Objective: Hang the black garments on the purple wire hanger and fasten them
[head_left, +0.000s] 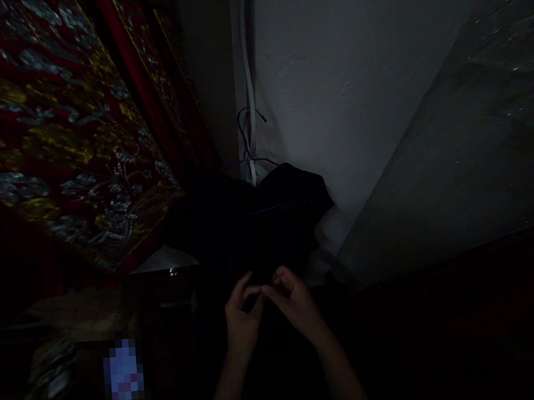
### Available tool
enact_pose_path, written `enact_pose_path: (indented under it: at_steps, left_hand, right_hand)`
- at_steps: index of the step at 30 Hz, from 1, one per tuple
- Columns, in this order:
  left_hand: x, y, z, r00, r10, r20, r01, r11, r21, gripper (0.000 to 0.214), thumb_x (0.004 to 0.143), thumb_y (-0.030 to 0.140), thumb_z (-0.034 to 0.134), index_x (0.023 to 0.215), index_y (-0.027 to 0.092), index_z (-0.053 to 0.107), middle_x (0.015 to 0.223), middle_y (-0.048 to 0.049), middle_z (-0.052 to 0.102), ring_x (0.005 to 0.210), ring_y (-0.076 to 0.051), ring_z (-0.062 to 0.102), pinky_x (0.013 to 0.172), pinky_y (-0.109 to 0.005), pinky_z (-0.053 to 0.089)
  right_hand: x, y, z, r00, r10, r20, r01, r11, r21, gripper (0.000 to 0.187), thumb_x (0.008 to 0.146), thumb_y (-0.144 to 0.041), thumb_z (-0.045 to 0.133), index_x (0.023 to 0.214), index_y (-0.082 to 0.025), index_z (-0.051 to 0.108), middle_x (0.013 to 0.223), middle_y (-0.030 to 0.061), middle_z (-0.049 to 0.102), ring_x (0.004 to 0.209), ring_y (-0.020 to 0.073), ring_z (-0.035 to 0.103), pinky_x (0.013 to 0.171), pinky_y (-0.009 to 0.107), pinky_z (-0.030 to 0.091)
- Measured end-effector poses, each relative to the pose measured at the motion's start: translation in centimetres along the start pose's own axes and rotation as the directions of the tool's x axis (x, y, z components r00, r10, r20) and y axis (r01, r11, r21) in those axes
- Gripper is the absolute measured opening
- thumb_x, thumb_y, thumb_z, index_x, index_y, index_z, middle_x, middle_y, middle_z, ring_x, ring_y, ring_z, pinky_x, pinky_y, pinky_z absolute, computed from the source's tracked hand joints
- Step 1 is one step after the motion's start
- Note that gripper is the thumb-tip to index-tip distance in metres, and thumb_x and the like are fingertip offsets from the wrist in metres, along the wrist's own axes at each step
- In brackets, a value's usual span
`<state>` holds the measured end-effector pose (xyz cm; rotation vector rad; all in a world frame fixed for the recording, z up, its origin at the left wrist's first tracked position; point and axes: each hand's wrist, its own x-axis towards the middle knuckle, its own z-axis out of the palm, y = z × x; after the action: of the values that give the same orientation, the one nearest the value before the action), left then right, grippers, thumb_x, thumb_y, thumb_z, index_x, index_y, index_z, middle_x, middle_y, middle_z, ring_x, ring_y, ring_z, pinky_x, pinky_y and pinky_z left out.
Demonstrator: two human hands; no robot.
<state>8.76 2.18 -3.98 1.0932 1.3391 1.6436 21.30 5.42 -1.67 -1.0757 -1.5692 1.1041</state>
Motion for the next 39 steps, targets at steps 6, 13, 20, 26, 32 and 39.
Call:
enact_pose_path:
  at_steps: [6,13,20,26,32,39]
  left_hand:
    - [0.2,0.1,-0.4,0.996,0.083,0.015,-0.084,0.988,0.13,0.016,0.078,0.031,0.074,0.087,0.02,0.08,0.088,-0.0072,0.079,0.084,-0.025,0.075,0.081,-0.039,0.062]
    - [0.3,0.8,-1.1,0.976,0.203,0.082,-0.212,0.969,0.126,0.017,0.083,0.026,0.07,0.094,0.021,0.081,0.087,-0.0063,0.075,0.082,-0.021,0.07,0.074,-0.032,0.059]
    - [-0.2,-0.6,-1.6,0.992,0.127,-0.018,-0.122,0.978,0.167,0.019,0.085,0.032,0.068,0.098,0.02,0.076,0.094,-0.0073,0.073,0.09,-0.023,0.07,0.083,-0.036,0.057]
    - [-0.4,-0.2,-1.1,0.995,0.072,0.071,-0.084,0.981,0.174,0.015,0.089,0.029,0.063,0.1,0.02,0.066,0.089,-0.0049,0.068,0.087,-0.02,0.067,0.082,-0.031,0.054]
    - [1.1,-0.4,-1.0,0.984,0.074,0.162,-0.111,0.965,0.237,0.013,0.089,0.026,0.061,0.101,0.02,0.061,0.089,-0.0031,0.065,0.086,-0.018,0.066,0.078,-0.028,0.051]
    - [4.9,4.3,-1.9,0.936,0.191,0.294,-0.286,0.9,0.327,0.033,0.09,0.016,0.061,0.122,0.022,0.058,0.1,-0.0039,0.069,0.094,-0.018,0.067,0.088,-0.032,0.051]
  right_hand:
    - [-0.3,-0.5,-1.2,0.999,0.006,0.046,-0.003,0.998,-0.063,0.027,0.094,-0.047,0.059,0.082,-0.022,0.056,0.074,-0.0005,0.06,0.072,0.0169,0.059,0.068,0.028,0.044]
    - [-0.9,-0.5,0.2,0.994,0.024,0.107,-0.016,0.997,-0.07,0.029,0.097,-0.045,0.052,0.08,-0.022,0.053,0.069,-0.0017,0.059,0.066,0.0155,0.059,0.065,0.027,0.044]
    - [-0.2,-1.1,0.9,0.968,0.193,0.162,-0.224,0.953,0.203,0.033,0.081,-0.048,0.065,0.072,-0.017,0.067,0.054,0.0017,0.064,0.04,0.0098,0.044,0.042,0.023,0.032]
    - [5.5,-7.1,-1.2,0.988,0.156,-0.005,-0.144,0.924,0.353,0.03,0.069,-0.045,0.071,0.068,-0.014,0.07,0.039,-0.0053,0.047,0.035,0.0065,0.036,0.037,0.02,0.021]
    - [11.8,-15.8,-3.2,0.988,-0.092,-0.125,0.142,0.865,0.481,0.021,0.067,-0.035,0.072,0.064,-0.015,0.068,0.041,-0.0077,0.042,0.037,0.0031,0.028,0.037,0.019,0.017]
    - [10.1,-14.8,-1.6,0.981,-0.127,-0.143,0.173,0.909,0.38,0.028,0.079,-0.044,0.067,0.078,-0.016,0.066,0.044,-0.007,0.049,0.036,0.005,0.037,0.035,0.018,0.023]
